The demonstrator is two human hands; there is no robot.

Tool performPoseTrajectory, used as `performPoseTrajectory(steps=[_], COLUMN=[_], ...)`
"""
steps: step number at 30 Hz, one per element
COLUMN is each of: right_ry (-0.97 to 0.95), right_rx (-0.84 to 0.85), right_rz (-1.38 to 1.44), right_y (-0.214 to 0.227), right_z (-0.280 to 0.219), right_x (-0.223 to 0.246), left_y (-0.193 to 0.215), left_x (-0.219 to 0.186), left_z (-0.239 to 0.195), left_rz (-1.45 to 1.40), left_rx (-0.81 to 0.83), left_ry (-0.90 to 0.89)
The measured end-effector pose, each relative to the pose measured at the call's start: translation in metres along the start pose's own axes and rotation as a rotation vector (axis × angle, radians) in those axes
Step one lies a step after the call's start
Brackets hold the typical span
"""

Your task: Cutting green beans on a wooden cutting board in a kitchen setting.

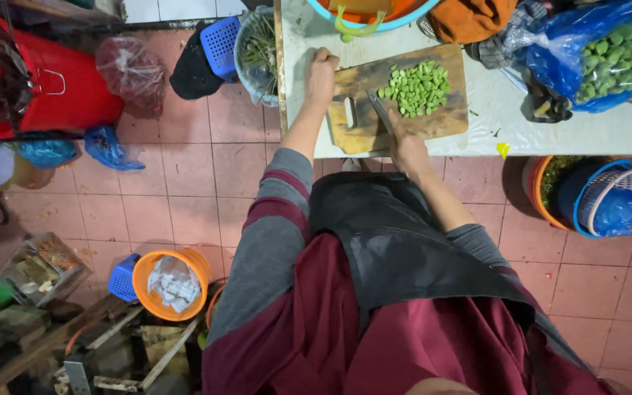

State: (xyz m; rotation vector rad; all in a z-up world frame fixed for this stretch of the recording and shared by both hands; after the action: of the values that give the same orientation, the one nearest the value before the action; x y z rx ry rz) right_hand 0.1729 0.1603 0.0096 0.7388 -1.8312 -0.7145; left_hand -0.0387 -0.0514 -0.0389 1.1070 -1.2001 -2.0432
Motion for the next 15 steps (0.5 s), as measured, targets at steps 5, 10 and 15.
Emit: performPoseTrajectory(steps=[5, 10, 15], right_ry=[-0.074, 0.021, -0.096], right_rx=[-0.022, -0.175, -0.104], right_rz=[-0.018, 0.087, -0.038], right_y=[0.017, 0.024, 0.027], right_z=[-0.006, -0.015, -0.022], right_x=[-0.013, -0.017, -0.006], left_y=[0.014, -0.027, -0.002], left_x=[-0.017, -0.067, -0.123], left_z=[0.006, -0.025, -0.043], left_rz=[-0.035, -0.351, -0.105], left_rx=[0.004, -0.220, -0.196], left_ry=[0.005, 0.041, -0.155])
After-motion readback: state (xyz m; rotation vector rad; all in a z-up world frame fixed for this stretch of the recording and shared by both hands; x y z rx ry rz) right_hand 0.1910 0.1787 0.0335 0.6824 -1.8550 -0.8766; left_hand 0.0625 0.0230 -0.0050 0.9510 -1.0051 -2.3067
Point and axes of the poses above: each hand's wrist, its own z-axis towards the middle knuckle, its own y-axis out of the back of the hand, x = y × z, the point moved 2 cm from there along z, towards the middle knuckle, and after that the axes turned 12 degrees about -y, right-handed, at the moved point
